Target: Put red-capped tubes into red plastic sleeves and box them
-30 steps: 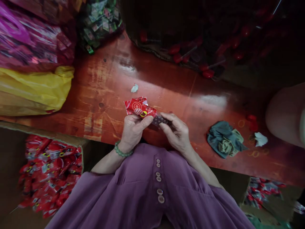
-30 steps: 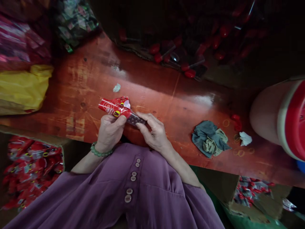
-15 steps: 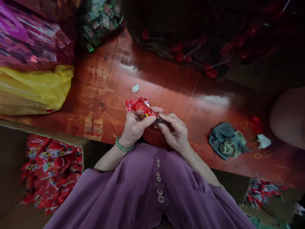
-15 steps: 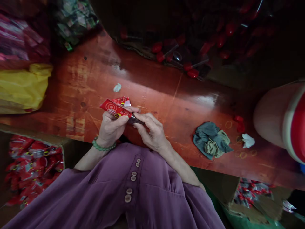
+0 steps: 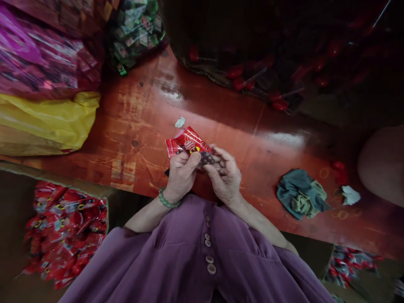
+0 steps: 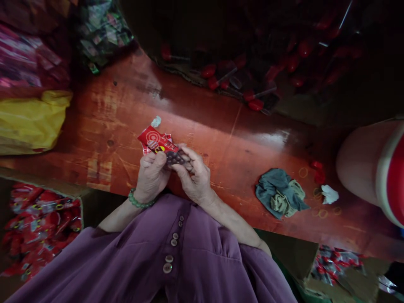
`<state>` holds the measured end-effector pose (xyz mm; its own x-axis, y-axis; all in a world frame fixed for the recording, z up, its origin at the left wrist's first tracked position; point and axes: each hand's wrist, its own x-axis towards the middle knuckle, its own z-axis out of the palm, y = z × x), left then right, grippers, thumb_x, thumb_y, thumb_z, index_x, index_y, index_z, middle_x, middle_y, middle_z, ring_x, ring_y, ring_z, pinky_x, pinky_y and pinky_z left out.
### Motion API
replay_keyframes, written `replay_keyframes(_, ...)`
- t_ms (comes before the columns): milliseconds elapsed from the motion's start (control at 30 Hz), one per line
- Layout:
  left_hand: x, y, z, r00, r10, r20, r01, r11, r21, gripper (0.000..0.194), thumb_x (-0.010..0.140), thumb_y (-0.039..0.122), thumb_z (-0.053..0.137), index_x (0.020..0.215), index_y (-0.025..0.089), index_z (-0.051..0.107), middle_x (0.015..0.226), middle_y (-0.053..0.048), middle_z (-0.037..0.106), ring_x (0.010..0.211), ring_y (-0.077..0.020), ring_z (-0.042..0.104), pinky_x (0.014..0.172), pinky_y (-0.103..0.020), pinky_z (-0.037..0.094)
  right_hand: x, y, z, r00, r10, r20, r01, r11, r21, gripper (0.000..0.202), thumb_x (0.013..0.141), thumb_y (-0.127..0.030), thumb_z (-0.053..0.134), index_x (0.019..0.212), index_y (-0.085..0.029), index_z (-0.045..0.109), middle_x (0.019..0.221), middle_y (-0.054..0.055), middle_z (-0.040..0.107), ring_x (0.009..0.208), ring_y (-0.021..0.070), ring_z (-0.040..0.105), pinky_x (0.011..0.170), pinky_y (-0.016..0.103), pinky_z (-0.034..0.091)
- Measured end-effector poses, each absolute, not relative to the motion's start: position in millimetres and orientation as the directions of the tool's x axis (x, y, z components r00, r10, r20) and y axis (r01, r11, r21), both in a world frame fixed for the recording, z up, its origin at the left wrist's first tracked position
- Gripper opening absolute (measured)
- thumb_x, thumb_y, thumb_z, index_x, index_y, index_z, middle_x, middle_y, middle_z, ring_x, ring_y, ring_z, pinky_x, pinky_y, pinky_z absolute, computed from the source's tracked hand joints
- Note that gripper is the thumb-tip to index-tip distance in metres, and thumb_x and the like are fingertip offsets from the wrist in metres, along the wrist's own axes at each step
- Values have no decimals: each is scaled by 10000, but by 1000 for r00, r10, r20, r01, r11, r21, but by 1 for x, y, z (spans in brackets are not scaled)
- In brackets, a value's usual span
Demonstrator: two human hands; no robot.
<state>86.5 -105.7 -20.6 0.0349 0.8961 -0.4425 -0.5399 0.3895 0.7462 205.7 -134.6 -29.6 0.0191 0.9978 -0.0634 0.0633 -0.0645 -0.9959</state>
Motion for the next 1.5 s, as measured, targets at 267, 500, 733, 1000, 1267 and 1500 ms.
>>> replay_keyframes(267, 82, -102, -13, 38, 922, -385, -586, 332, 739, 383, 739, 500, 821, 970, 202, 756, 1088, -81, 778, 1011, -221, 739, 923, -354, 596, 219, -127, -35, -126, 992, 8, 55, 15, -998, 401, 924, -321, 688, 1311, -299, 585, 1211, 44, 726, 842, 138, 769, 768, 279, 671)
replay_keyframes(500, 90, -109, -16, 140, 914, -382, -543, 393, 742, 210, 790, 394, 794, 872, 202, 765, 1069, -65, 783, 996, -208, 737, 928, -349, 588, 217, -125, -32, -99, 995, -4, -114, -15, -993, 375, 880, -238, 736, 1212, -290, 571, 1129, 5, 740, 814, 103, 754, 591, 188, 646)
replay_keyframes(733, 91, -114, -13, 203, 911, -358, -545, 409, 732, 161, 816, 352, 772, 893, 211, 785, 1187, -81, 751, 1168, -228, 677, 1063, -389, 514, 214, -122, -37, -12, 998, 57, -182, 53, -982, 347, 797, -219, 821, 1049, -272, 588, 953, -45, 756, 664, 77, 731, 623, 182, 636)
replay_keyframes(1000, 73, -127, 1, 249, 896, -368, -478, 444, 758, 187, 819, 381, 763, 900, 216, 799, 1290, -88, 704, 1168, -249, 671, 1085, -415, 492, 215, -124, -37, -181, 973, 145, -52, 138, -989, 380, 771, -384, 838, 1035, -258, 595, 836, -44, 703, 636, 91, 692, 588, 199, 597)
replay_keyframes(1267, -26, -177, 45, -420, 875, -241, -141, 200, 970, 91, 786, 219, 764, 852, 156, 772, 1003, -72, 765, 930, -199, 722, 863, -313, 602, 222, -100, -27, -411, 858, 309, 349, 461, -816, 342, 894, -439, 700, 1132, -201, 639, 998, 74, 742, 911, 199, 707, 820, 361, 596)
replay_keyframes(1500, -140, -219, 18, -877, 478, 47, 190, 255, 948, 638, 497, 144, 796, 1085, 227, 563, 993, 40, 594, 694, -85, 547, 592, -236, 554, 214, -71, -44, -542, 812, 215, 582, 548, -601, 465, 977, -477, 550, 1312, -158, 583, 1322, 162, 676, 1302, 285, 581, 1070, 484, 456)
